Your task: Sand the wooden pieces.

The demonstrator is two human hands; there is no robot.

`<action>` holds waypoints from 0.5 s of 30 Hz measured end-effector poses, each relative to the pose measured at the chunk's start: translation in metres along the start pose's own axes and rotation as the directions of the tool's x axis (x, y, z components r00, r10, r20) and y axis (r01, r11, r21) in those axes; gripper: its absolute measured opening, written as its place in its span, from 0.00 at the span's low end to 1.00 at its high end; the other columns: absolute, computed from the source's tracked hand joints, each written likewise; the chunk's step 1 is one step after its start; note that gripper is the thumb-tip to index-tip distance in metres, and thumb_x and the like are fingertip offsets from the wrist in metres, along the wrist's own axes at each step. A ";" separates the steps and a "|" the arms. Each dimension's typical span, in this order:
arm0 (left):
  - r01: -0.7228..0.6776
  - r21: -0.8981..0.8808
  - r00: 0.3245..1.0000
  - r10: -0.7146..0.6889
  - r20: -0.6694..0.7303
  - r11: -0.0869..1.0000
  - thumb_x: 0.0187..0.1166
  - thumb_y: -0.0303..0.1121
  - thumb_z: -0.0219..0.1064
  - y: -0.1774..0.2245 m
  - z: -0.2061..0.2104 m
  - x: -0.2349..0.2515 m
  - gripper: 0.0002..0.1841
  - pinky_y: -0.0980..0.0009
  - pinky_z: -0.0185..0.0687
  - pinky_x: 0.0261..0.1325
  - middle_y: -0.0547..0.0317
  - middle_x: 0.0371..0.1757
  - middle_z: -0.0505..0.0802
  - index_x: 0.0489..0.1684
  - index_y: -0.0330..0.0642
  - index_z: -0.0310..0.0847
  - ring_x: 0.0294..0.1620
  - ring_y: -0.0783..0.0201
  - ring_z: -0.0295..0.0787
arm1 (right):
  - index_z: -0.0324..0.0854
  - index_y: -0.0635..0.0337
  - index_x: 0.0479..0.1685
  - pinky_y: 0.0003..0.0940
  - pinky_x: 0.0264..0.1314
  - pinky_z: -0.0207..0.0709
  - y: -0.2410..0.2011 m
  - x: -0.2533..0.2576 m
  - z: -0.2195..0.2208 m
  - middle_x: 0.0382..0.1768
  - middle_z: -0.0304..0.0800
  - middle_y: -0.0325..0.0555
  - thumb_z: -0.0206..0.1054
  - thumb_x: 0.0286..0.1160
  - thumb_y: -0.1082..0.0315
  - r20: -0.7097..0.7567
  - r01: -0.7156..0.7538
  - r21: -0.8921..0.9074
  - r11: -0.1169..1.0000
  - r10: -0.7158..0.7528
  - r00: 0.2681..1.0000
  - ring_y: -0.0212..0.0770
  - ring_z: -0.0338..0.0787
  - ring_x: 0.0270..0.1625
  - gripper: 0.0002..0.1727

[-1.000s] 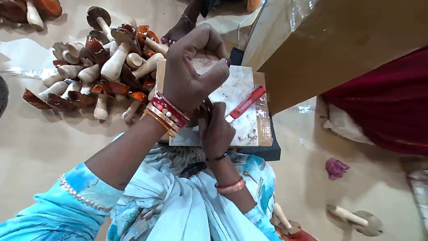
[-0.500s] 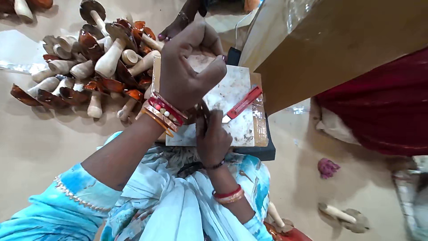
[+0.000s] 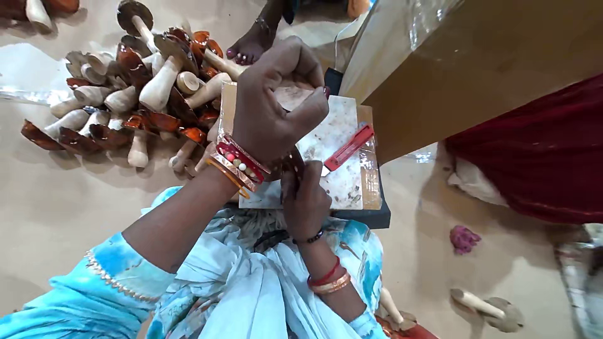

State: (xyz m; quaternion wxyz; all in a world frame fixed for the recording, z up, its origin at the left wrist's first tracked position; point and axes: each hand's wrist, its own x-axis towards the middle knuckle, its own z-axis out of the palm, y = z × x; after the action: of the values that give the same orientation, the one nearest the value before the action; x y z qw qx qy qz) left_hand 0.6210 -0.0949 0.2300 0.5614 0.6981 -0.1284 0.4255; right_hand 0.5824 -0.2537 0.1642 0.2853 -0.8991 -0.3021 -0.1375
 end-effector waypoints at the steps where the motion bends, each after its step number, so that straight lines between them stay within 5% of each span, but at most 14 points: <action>1: 0.000 0.001 1.000 0.000 0.010 1.000 0.69 0.26 0.66 0.000 0.000 0.002 0.03 0.77 0.85 0.31 0.69 0.31 0.88 0.35 0.36 0.80 0.29 0.79 0.85 | 0.70 0.63 0.53 0.40 0.13 0.72 -0.001 0.009 0.002 0.21 0.80 0.49 0.62 0.86 0.63 0.008 -0.002 -0.018 1.000 0.002 1.000 0.46 0.82 0.15 0.12; 4: -0.012 -0.008 1.000 0.012 0.011 1.000 0.69 0.26 0.66 -0.003 0.001 -0.001 0.04 0.77 0.86 0.32 0.69 0.32 0.88 0.35 0.36 0.80 0.29 0.79 0.85 | 0.76 0.63 0.50 0.46 0.15 0.74 -0.004 0.020 0.017 0.21 0.85 0.49 0.63 0.84 0.65 -0.084 -0.068 -0.047 0.997 0.064 0.994 0.49 0.86 0.17 0.10; 7: -0.032 0.005 0.999 0.032 0.000 0.999 0.70 0.28 0.66 -0.004 0.000 0.000 0.05 0.76 0.86 0.32 0.67 0.32 0.88 0.35 0.35 0.79 0.29 0.78 0.85 | 0.73 0.65 0.51 0.40 0.12 0.71 -0.004 -0.002 0.009 0.18 0.81 0.48 0.59 0.89 0.62 -0.073 -0.028 -0.051 0.998 0.024 0.997 0.46 0.82 0.14 0.12; 11: -0.010 -0.008 1.000 0.010 0.016 1.000 0.70 0.27 0.66 -0.006 0.000 0.002 0.04 0.76 0.86 0.31 0.70 0.32 0.88 0.35 0.38 0.80 0.29 0.79 0.85 | 0.76 0.63 0.50 0.49 0.16 0.74 -0.002 0.026 0.017 0.21 0.86 0.49 0.63 0.84 0.64 -0.049 -0.072 -0.049 0.996 0.070 0.996 0.51 0.87 0.18 0.11; 15: -0.032 -0.027 0.999 0.032 0.013 0.999 0.70 0.28 0.66 -0.006 -0.001 0.001 0.05 0.74 0.87 0.32 0.67 0.32 0.88 0.35 0.36 0.80 0.29 0.77 0.86 | 0.72 0.64 0.53 0.42 0.12 0.73 -0.006 0.002 0.012 0.19 0.82 0.48 0.58 0.89 0.62 -0.064 -0.062 -0.026 0.998 0.060 0.996 0.47 0.82 0.14 0.12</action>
State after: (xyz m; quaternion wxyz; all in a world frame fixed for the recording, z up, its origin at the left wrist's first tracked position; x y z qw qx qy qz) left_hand 0.6251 -0.0920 0.2271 0.5632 0.6910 -0.1489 0.4280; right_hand 0.5814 -0.2419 0.1582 0.2863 -0.9070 -0.2633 -0.1612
